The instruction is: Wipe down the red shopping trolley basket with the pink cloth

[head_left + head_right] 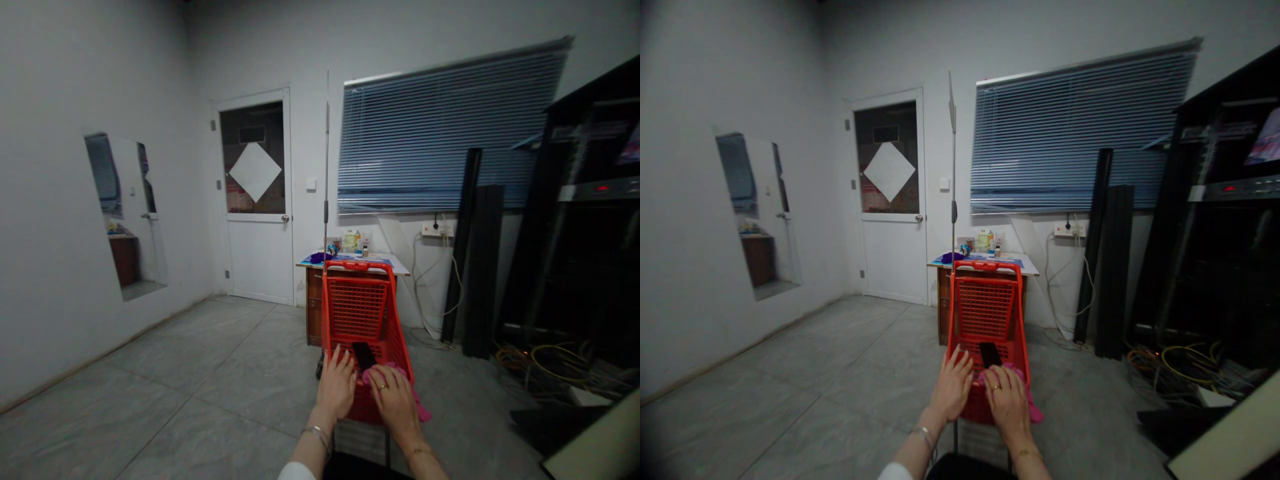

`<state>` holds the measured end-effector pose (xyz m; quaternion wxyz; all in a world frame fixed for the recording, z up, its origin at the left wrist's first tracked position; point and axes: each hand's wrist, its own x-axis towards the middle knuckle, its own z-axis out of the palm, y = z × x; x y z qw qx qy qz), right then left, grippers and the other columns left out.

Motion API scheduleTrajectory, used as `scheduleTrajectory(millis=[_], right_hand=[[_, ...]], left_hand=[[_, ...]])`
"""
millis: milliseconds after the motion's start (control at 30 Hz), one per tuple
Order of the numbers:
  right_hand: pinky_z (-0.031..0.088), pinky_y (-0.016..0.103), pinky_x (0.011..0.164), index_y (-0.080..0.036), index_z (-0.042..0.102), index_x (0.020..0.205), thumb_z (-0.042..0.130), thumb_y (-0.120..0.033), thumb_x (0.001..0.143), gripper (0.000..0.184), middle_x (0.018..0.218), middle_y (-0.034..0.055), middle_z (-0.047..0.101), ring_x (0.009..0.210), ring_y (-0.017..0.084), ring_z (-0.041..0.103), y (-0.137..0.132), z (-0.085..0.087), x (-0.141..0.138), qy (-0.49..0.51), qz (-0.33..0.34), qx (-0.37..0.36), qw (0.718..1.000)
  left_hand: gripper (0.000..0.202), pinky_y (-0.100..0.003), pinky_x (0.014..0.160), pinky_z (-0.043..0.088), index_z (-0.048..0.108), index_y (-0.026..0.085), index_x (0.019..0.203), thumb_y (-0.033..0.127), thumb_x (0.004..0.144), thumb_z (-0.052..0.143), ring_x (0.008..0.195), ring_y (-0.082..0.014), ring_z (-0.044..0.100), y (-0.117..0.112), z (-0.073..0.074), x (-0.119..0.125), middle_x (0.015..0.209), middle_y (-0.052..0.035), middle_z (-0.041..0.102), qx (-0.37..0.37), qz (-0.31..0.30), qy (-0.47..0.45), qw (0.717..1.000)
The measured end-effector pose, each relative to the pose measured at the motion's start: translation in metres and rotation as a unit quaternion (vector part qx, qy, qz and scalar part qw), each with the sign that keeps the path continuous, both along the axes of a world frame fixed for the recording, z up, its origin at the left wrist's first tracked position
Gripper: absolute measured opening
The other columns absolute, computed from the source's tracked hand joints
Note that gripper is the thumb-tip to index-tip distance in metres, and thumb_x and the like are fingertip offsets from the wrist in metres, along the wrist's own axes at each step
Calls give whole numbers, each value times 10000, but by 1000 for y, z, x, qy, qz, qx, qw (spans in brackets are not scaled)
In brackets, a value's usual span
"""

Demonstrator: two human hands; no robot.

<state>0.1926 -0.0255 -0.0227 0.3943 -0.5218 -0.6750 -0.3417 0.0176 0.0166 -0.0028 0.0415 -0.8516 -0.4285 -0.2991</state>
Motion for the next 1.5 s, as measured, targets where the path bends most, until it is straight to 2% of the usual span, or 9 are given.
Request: scheduleTrajectory(millis=[133,233,467,567,867,1000,1133,1233,1500], right_hand=[[394,347,970,-236,678,1022,492,-214,912,217,1042,39,678,998,178,555,-6,1,29,-3,-19,-8,1000],[401,347,959,-218,684,1006,501,-213,910,207,1029,52,679,997,185,553,-7,2,34,5,-42,-6,999],[396,368,969,-227,676,1022,513,-227,910,197,1041,48,682,1013,189,559,0,0,-11,17,-33,-1,999],[391,371,979,-242,671,1047,503,-238,913,215,1052,43,682,1023,183,564,2,-2,-15,10,-24,2,1000],[396,374,994,-227,676,1038,499,-215,906,221,1051,44,684,1044,195,548,-4,-4,35,-16,-42,11,999],[404,382,977,-227,677,1021,494,-211,907,217,1036,51,684,1013,201,551,-4,-2,21,-9,-63,18,998],[390,398,997,-226,676,1019,495,-223,906,212,1034,51,683,1018,203,548,1,-2,-6,-9,-44,33,998],[383,402,1006,-232,674,1034,492,-229,907,222,1046,52,682,1031,200,547,2,-4,-11,-11,-36,40,999],[389,363,993,-237,677,1051,480,-233,913,241,1072,44,677,1056,189,537,-6,-3,33,-11,-45,15,999]], left_hand=[[402,-572,1179,215,578,205,1310,305,1012,328,1444,-259,250,0,-1,1,1433,-37,521,4,-4,-9,1000],[398,-584,1176,212,588,207,1300,303,1006,336,1439,-269,260,-2,-2,4,1425,-40,528,5,-1,-12,1000],[407,-568,1188,197,594,210,1301,306,1005,332,1439,-267,260,-5,4,9,1426,-38,526,-2,13,-7,1000],[416,-564,1185,209,582,215,1317,315,1008,323,1443,-266,253,-5,4,7,1439,-45,512,-3,15,5,1000],[420,-582,1172,224,569,217,1324,319,1011,308,1439,-270,260,-4,-1,6,1434,-47,518,17,2,-4,1000],[422,-559,1186,206,573,211,1318,326,1011,306,1440,-260,256,-6,1,9,1443,-38,509,15,14,-8,1000],[439,-559,1185,202,565,191,1329,328,1011,295,1442,-268,252,-7,5,9,1438,-56,513,6,18,5,1000],[435,-561,1183,206,567,196,1328,330,1011,301,1443,-269,252,-7,7,6,1440,-56,511,0,12,12,1000],[409,-567,1172,236,575,212,1311,319,1010,319,1438,-264,264,-4,3,2,1432,-37,522,14,5,12,1000]])
